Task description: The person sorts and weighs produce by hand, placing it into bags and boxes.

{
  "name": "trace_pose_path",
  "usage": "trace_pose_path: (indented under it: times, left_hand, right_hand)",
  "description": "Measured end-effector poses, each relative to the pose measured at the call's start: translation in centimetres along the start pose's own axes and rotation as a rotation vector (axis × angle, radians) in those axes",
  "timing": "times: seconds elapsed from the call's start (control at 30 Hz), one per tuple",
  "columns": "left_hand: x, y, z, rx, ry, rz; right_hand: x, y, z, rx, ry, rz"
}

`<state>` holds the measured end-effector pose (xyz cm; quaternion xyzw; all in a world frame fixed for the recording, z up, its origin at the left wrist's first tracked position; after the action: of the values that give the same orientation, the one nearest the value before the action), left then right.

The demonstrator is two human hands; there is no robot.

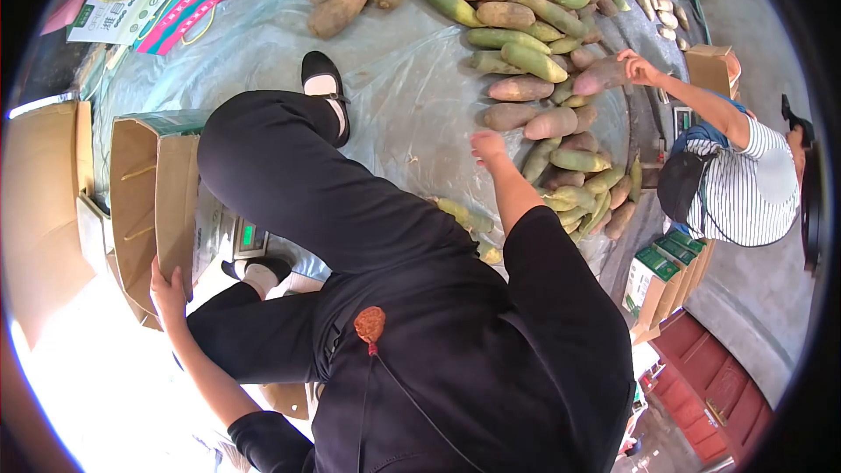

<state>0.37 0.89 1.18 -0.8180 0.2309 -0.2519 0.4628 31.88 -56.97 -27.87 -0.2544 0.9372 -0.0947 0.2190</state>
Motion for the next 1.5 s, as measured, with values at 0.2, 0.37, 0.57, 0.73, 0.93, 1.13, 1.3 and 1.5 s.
trace_pose_path:
  times: [0.2, 0.37, 0.57, 0.73, 0.93, 1.13, 1.3, 1.5]
  left_hand:
    - [0.8, -0.6, 0.5, -0.06, -0.113, -0.041]
    - [-1.0, 0.6, 0.9, -0.011, -0.12, -0.012]
    - [-1.7, 1.1, 1.0, 0.011, -0.221, 0.096]
    - [-1.2, 0.9, 0.9, 0.046, -0.178, 0.094]
    - [2.9, -0.8, 0.0, 0.09, -0.211, 0.028]
    - [1.9, -1.0, -0.2, 0.048, -0.112, -0.06]
    - [1.9, -1.0, -0.3, 0.0, -0.092, -0.022]
    - [2.7, -1.4, -1.2, -0.023, -0.096, -0.019]
  right_hand:
    - [0.2, -3.6, 1.7, 0.183, 0.174, 0.589]
    - [-2.3, -3.4, 3.0, 0.296, 0.201, 0.915]
    - [-0.4, -5.1, 8.7, 0.22, 0.317, 1.03]
    - [-1.5, -4.4, 6.8, 0.16, 0.335, 0.919]
    - [1.1, -1.3, 4.4, -0.13, 0.277, 0.675]
    - [-4.9, 5.1, -3.3, -0.359, 0.107, 0.399]
    - [-18.0, 8.8, -10.1, -0.443, -0.423, -0.061]
    - [-33.7, 14.7, -20.9, -0.631, -1.062, -0.347]
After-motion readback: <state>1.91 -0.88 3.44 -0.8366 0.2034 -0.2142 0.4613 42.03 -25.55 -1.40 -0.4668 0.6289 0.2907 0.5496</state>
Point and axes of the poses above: each hand's wrist, its own z-axis towards the middle knuckle, its own y-axis out of the palm, x = y × z, the point moved 1 cm from there along z, towards the middle knuckle, and after that the axes turned 11 degrees about -x, right-handed, at the moved point
